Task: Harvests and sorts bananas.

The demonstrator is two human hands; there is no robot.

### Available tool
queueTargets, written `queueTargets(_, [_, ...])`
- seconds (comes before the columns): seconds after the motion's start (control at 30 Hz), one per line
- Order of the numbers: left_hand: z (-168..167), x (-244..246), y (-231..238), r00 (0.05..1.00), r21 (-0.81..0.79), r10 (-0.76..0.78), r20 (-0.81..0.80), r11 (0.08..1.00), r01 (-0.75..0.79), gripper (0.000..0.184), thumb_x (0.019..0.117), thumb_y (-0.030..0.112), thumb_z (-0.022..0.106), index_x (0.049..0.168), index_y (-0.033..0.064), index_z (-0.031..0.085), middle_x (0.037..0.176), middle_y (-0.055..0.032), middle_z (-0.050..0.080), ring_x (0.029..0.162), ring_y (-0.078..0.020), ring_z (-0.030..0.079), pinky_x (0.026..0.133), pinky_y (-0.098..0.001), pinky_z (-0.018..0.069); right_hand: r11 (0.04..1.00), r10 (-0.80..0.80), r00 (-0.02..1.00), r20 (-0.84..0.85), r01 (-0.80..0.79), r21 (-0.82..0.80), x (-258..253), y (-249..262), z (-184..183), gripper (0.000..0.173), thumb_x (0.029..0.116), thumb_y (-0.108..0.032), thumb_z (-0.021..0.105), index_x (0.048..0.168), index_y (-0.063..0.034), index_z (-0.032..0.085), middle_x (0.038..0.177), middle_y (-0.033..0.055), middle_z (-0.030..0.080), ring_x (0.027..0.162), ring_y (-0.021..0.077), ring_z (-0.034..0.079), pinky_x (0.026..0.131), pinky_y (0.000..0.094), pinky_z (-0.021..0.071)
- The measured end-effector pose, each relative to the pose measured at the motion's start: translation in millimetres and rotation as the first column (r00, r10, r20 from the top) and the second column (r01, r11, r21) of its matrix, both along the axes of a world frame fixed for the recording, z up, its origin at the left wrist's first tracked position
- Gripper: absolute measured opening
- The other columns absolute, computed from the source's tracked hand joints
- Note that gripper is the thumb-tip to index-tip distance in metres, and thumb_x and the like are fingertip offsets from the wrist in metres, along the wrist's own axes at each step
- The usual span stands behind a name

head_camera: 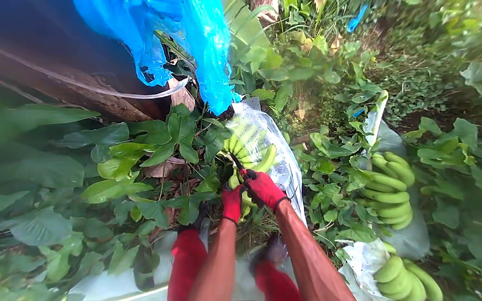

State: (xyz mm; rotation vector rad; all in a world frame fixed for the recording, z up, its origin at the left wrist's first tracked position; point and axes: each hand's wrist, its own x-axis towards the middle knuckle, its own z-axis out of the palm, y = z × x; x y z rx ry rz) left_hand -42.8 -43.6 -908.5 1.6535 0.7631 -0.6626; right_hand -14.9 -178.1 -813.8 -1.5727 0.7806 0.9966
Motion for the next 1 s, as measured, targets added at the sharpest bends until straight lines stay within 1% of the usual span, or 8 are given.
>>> queueTargets(0.17, [15, -16, -8, 0.998, -0.072, -0.060, 0.000, 0.996, 0.060, 0.070, 0.0849, 0.007, 0.079, 0.146, -0.0027, 0.047, 0.131, -0.0221, 0.063, 0.116, -0.0265, 0.065, 0.099, -0.0429, 0.0562, 0.972, -0.163, 0.986, -0.037, 0.167, 0.166, -12, -36, 43, 0.029, 0.1068, -0.024, 0.052, 0.130, -0.0099, 0.060, 0.075, 0.0056, 0.062, 0.052, 0.0141, 0.056, 0.047, 0.0310, 0.0496])
queueTargets(0.3, [28, -38, -23, 1.000, -0.098, -0.001, -0.013, 0.995, -0.001, 0.065, 0.0873, 0.006, 0.076, 0.145, -0.0023, 0.048, 0.127, -0.0213, 0.064, 0.111, -0.0255, 0.067, 0.095, -0.0427, 0.0571, 0.988, 0.004, 0.999, -0.042, 0.002, 0.153, -23, -47, 46, 0.029, 0.1059, -0.028, 0.053, 0.127, -0.0106, 0.062, 0.081, 0.0065, 0.065, 0.059, 0.0155, 0.059, 0.056, 0.0347, 0.0530])
queueTargets(0.4, [27, -37, -26, 0.999, -0.069, 0.040, 0.004, 0.997, -0.040, 0.061, 0.0907, 0.009, 0.075, 0.145, -0.0020, 0.049, 0.128, -0.0211, 0.065, 0.113, -0.0255, 0.066, 0.097, -0.0434, 0.0562, 0.968, 0.025, 1.000, -0.006, -0.022, 0.250, -30, -63, 75, 0.031, 0.1067, -0.031, 0.054, 0.130, -0.0114, 0.060, 0.073, 0.0035, 0.062, 0.050, 0.0118, 0.056, 0.046, 0.0289, 0.0504])
queueTargets(0.53, [35, -37, -13, 1.000, 0.021, -0.006, 0.001, 1.000, 0.006, 0.070, 0.0855, 0.009, 0.078, 0.147, -0.0017, 0.046, 0.129, -0.0228, 0.064, 0.114, -0.0293, 0.066, 0.097, -0.0475, 0.0571, 0.986, -0.165, 0.982, 0.094, 0.166, -0.001, -68, -117, 118, 0.040, 0.1065, -0.035, 0.053, 0.145, -0.0220, 0.057, 0.078, 0.0069, 0.066, 0.053, 0.0166, 0.059, 0.049, 0.0344, 0.0529])
queueTargets(0.63, [53, -29, -9, 0.996, 0.113, -0.087, 0.002, 0.990, 0.086, 0.072, 0.0874, 0.014, 0.077, 0.150, -0.0010, 0.045, 0.133, -0.0249, 0.062, 0.119, -0.0337, 0.064, 0.101, -0.0523, 0.0539, 0.957, -0.276, 0.951, 0.137, 0.286, -0.054, -113, -133, 130, 0.045, 0.1065, -0.031, 0.053, 0.151, -0.0222, 0.051, 0.081, 0.0093, 0.068, 0.055, 0.0194, 0.062, 0.049, 0.0370, 0.0551])
queueTargets(0.8, [115, -43, 6, 0.975, 0.264, -0.212, -0.059, 0.939, 0.220, 0.070, 0.0874, 0.022, 0.078, 0.147, 0.0006, 0.050, 0.136, -0.0244, 0.061, 0.127, -0.0359, 0.059, 0.108, -0.0547, 0.0474, 0.802, -0.596, 0.801, 0.055, 0.597, -0.005, -225, -111, 148, 0.044, 0.1089, -0.030, 0.049, 0.150, -0.0142, 0.050, 0.068, 0.0101, 0.061, 0.048, 0.0198, 0.056, 0.044, 0.0369, 0.0513])
queueTargets(0.93, [173, -75, 60, 0.968, 0.322, -0.215, -0.128, 0.915, 0.245, 0.064, 0.0848, 0.025, 0.079, 0.140, 0.0013, 0.056, 0.128, -0.0228, 0.065, 0.120, -0.0352, 0.063, 0.103, -0.0561, 0.0506, 0.772, -0.636, 0.772, -0.025, 0.635, -0.038, -316, -88, 168, 0.041, 0.1078, -0.036, 0.051, 0.138, -0.0090, 0.057, 0.068, 0.0099, 0.060, 0.048, 0.0205, 0.057, 0.044, 0.0386, 0.0520])
queueTargets(1.0, [199, -101, 98, 0.963, 0.354, -0.207, -0.172, 0.900, 0.256, 0.067, 0.0851, 0.030, 0.079, 0.142, 0.0030, 0.056, 0.131, -0.0222, 0.065, 0.123, -0.0354, 0.063, 0.105, -0.0569, 0.0502, 0.801, -0.598, 0.799, -0.066, 0.591, -0.100, -356, -77, 193, 0.042, 0.1095, -0.035, 0.046, 0.140, -0.0079, 0.055, 0.067, 0.0073, 0.059, 0.049, 0.0180, 0.055, 0.045, 0.0370, 0.0506])
